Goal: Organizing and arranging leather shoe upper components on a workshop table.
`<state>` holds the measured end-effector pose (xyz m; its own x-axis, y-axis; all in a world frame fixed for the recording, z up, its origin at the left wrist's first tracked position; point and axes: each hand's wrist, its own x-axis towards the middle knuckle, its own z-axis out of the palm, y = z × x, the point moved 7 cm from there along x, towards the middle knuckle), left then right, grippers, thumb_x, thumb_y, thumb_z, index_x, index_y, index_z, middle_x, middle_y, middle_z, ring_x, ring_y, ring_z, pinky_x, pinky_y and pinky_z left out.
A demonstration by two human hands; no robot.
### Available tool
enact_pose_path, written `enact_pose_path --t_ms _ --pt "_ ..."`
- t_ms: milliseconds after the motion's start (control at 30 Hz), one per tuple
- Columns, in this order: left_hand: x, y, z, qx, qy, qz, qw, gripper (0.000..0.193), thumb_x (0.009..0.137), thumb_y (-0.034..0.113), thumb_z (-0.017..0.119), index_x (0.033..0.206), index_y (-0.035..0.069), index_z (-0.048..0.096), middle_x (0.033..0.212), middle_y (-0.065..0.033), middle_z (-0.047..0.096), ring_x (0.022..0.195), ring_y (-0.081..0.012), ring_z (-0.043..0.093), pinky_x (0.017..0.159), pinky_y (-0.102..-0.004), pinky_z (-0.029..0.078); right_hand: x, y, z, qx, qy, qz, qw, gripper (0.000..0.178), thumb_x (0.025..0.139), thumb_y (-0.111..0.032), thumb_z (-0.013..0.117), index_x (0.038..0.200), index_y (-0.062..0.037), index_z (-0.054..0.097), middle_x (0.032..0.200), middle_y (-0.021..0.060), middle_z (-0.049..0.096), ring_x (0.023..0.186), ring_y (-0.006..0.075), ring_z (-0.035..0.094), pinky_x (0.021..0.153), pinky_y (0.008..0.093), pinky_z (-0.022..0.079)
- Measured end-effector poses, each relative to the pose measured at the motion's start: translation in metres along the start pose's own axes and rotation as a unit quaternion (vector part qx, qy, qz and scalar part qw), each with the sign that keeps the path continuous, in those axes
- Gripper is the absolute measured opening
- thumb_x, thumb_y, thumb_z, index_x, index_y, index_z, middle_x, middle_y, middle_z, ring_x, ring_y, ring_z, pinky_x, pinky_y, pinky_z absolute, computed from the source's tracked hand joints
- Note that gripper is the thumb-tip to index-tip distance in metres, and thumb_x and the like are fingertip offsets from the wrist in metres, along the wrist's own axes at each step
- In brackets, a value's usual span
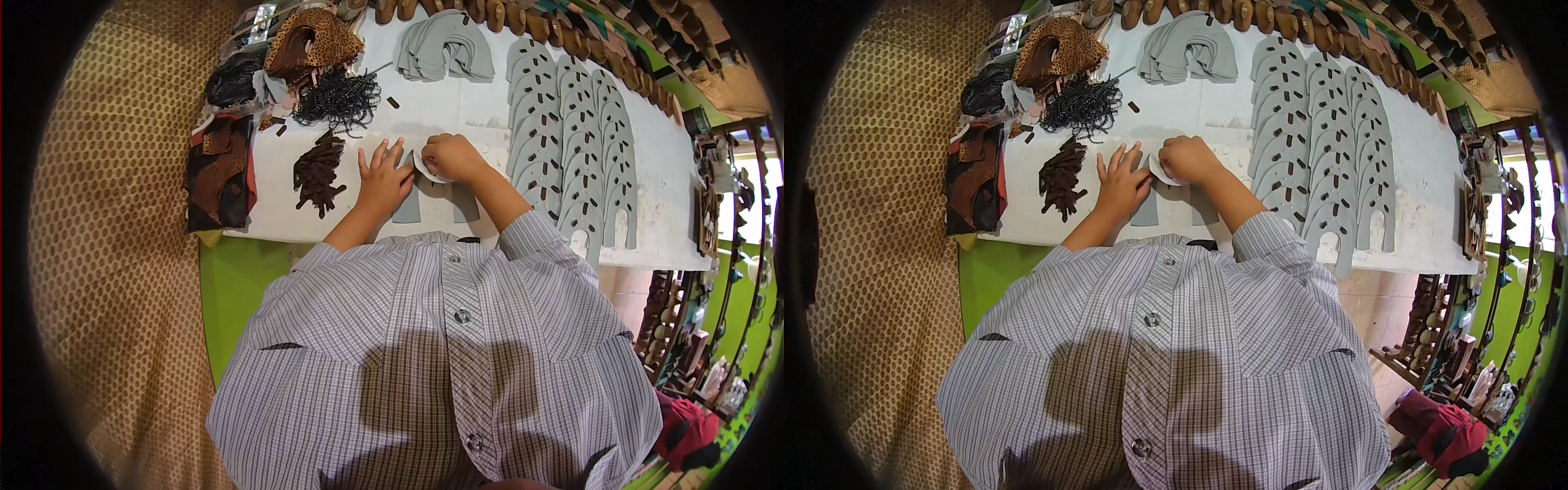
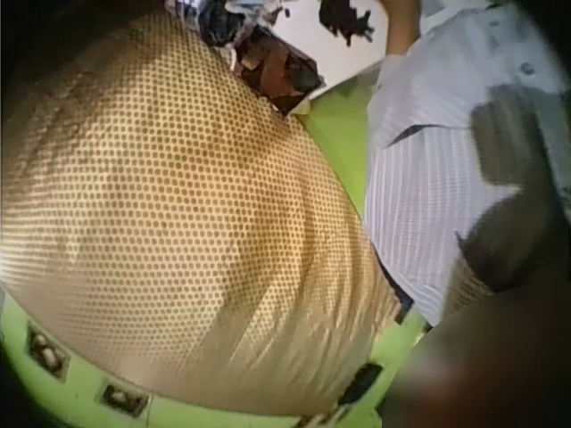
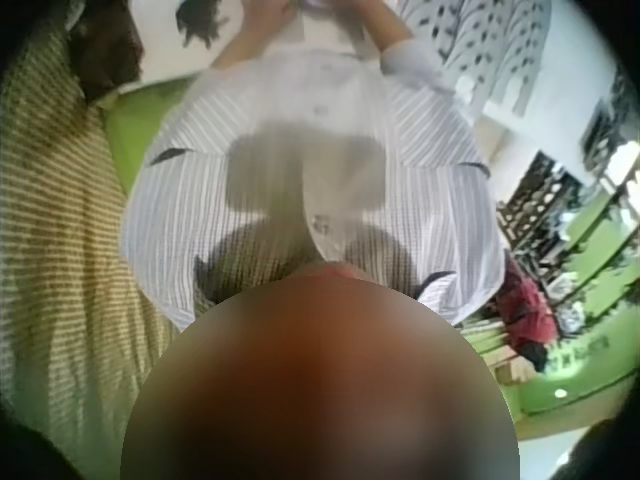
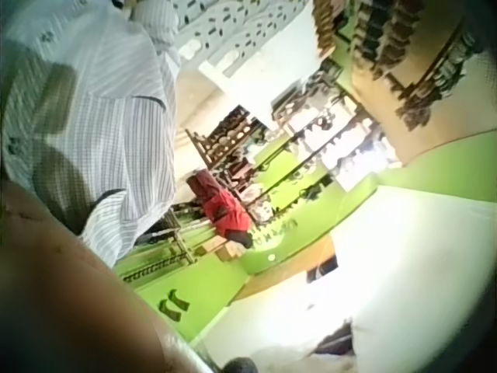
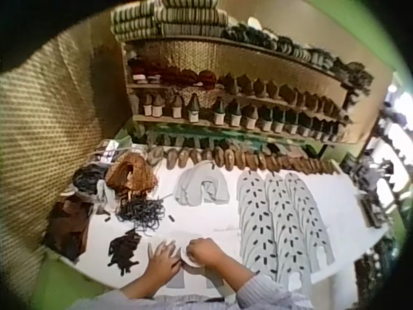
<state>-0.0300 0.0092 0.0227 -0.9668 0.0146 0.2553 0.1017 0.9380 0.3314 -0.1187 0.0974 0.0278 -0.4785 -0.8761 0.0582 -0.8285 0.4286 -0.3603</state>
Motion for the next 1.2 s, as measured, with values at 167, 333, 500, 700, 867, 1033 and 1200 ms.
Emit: enact_pose_path --t_ms 167,333,500,700,867,1033,1200 --pt "0.001 0.001 0.0 0.007 -0.019 0.003 1.0 0.017 0.076 0.023 0.06 0.09 0.016 0.066 0.136 -0.0092 0.038 0.127 -0.0323 0.03 0.101 -0.0625 0.005 0.001 -0.002 0.003 -0.056 -0.022 0.034 0.998 0.01 0.071 -0.021 0.058 0.074 -0.0122 0.063 0.079 0.0028 0.06 0.079 0.0228 0.059 0.066 0.0382 0.044" --pt "0.001 0.002 0.0 0.003 -0.019 0.009 1.0 0.02 0.073 0.021 0.06 0.09 0.011 0.065 0.136 -0.0095 0.037 0.127 -0.0327 0.029 0.101 -0.0627 0.005 -0.001 -0.006 0.012 -0.103 -0.04 0.036 0.993 0.015 0.07 -0.023 0.059 0.079 -0.0106 0.062 0.082 0.0047 0.059 0.082 0.0219 0.059 0.073 0.0378 0.04" --pt "0.001 0.0 0.001 -0.008 -0.014 0.004 1.0 0.022 0.073 0.021 0.06 0.092 0.011 0.065 0.136 -0.0098 0.037 0.127 -0.0328 0.029 0.101 -0.0622 0.006 -0.004 -0.008 0.014 -0.104 -0.03 0.046 0.993 0.019 0.07 -0.023 0.059 0.083 -0.009 0.061 0.085 0.0063 0.059 0.085 0.0225 0.058 0.077 0.0376 0.038" --pt "0.0 0.0 0.001 -0.021 -0.006 0.01 1.0 0.021 0.077 0.021 0.06 0.098 0.017 0.064 0.135 -0.0088 0.038 0.127 -0.032 0.03 0.102 -0.0612 0.008 -0.014 0.013 0.009 0.033 0.019 0.109 0.993 0.014 0.071 -0.02 0.057 0.079 -0.0117 0.064 0.084 0.005 0.062 0.084 0.0239 0.059 0.073 0.0396 0.043" --pt "-0.001 0.001 0.002 -0.01 0.001 0.03 1.0 0.023 0.079 0.021 0.058 0.101 0.024 0.064 0.134 -0.0073 0.039 0.126 -0.0312 0.03 0.101 -0.0612 0.009 -0.015 0.012 0.004 0.041 0.035 0.096 0.994 0.014 0.072 -0.021 0.058 0.078 -0.0125 0.068 0.082 0.0052 0.065 0.081 0.0245 0.06 0.069 0.0359 0.048" --pt "0.0 0.004 0.006 0.026 -0.03 0.041 0.998 0.024 0.08 0.024 0.057 0.103 0.027 0.063 0.135 -0.004 0.039 0.127 -0.0287 0.03 0.101 -0.0622 0.008 -0.013 0.009 0.001 0.036 0.013 0.108 0.993 0.013 0.072 -0.021 0.059 0.078 -0.0124 0.067 0.082 0.0047 0.064 0.081 0.0244 0.06 0.069 0.0365 0.048" --pt "0.002 -0.003 0.01 -0.004 -0.046 0.021 0.999 0.024 0.079 0.022 0.057 0.102 0.027 0.065 0.136 -0.007 0.038 0.128 -0.0317 0.028 0.101 -0.0622 0.007 -0.009 0.011 0.002 0.036 0.021 0.099 0.994 0.011 0.073 -0.02 0.058 0.075 -0.0119 0.065 0.08 0.0043 0.063 0.08 0.0244 0.06 0.068 0.0377 0.047"
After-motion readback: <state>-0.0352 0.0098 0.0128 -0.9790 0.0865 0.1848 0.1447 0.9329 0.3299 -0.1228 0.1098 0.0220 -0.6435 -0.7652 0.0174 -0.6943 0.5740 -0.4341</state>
